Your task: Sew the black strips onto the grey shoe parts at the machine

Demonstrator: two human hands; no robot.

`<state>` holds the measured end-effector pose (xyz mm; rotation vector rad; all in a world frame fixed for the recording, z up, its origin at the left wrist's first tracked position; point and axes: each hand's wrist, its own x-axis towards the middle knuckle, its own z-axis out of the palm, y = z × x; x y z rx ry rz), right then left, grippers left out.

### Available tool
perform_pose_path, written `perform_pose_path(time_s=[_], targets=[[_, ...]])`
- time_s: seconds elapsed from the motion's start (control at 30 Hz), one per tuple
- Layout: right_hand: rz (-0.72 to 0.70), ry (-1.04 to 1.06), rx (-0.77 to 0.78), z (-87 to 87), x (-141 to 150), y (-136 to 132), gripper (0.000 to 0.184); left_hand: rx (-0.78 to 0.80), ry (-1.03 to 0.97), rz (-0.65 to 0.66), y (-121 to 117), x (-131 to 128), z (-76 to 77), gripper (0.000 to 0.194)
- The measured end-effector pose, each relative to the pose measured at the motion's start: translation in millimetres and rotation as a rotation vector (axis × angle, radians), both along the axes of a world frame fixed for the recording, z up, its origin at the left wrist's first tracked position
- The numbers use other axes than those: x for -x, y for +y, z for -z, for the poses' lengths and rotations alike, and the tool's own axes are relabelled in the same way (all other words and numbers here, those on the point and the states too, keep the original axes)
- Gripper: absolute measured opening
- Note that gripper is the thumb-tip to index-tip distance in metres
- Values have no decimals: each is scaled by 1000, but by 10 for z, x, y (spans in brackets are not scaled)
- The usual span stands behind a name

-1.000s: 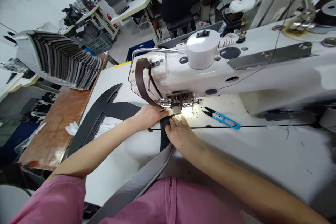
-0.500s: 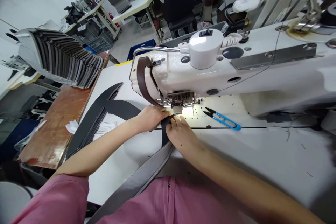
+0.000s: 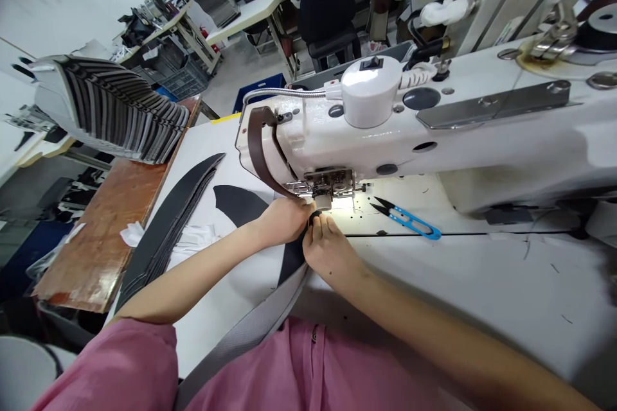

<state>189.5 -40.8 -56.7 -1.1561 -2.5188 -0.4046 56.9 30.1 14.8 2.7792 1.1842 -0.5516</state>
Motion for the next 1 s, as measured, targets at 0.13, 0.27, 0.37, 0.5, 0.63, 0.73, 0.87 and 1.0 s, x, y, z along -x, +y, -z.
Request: perform_pose_path(time_s=[0.13,0.27,0.37,0.5,0.63,0.73,0.87,1.0], targets=[[-13,9,-45,38,43,-49,28,-16,-2,-9,-36,-16,63,18],[-17,38,-48,51,64,-86,27,-4,7,-22,-71,-28,63,22],[-16,58,-41,57,79,-105,25,15,8,-39,-96,-45,48,24],[1,79,-47,56,87,-90,24,44,7,-62,-117,-64,30,26],[-10,86,-26,21,76,-89,24,66,-9,-64,-127,-53,-6,24],[-14,88,-2,-14,77,-119,24,81,-10,-70,-133,-36,-36,23],[-15,91,14,-22,89,-134,25,104,-5,-59,-128,-17,-59,25],[-15,91,6,5,87,-93,25,104,-3,-51,-103,-6,-76,23]])
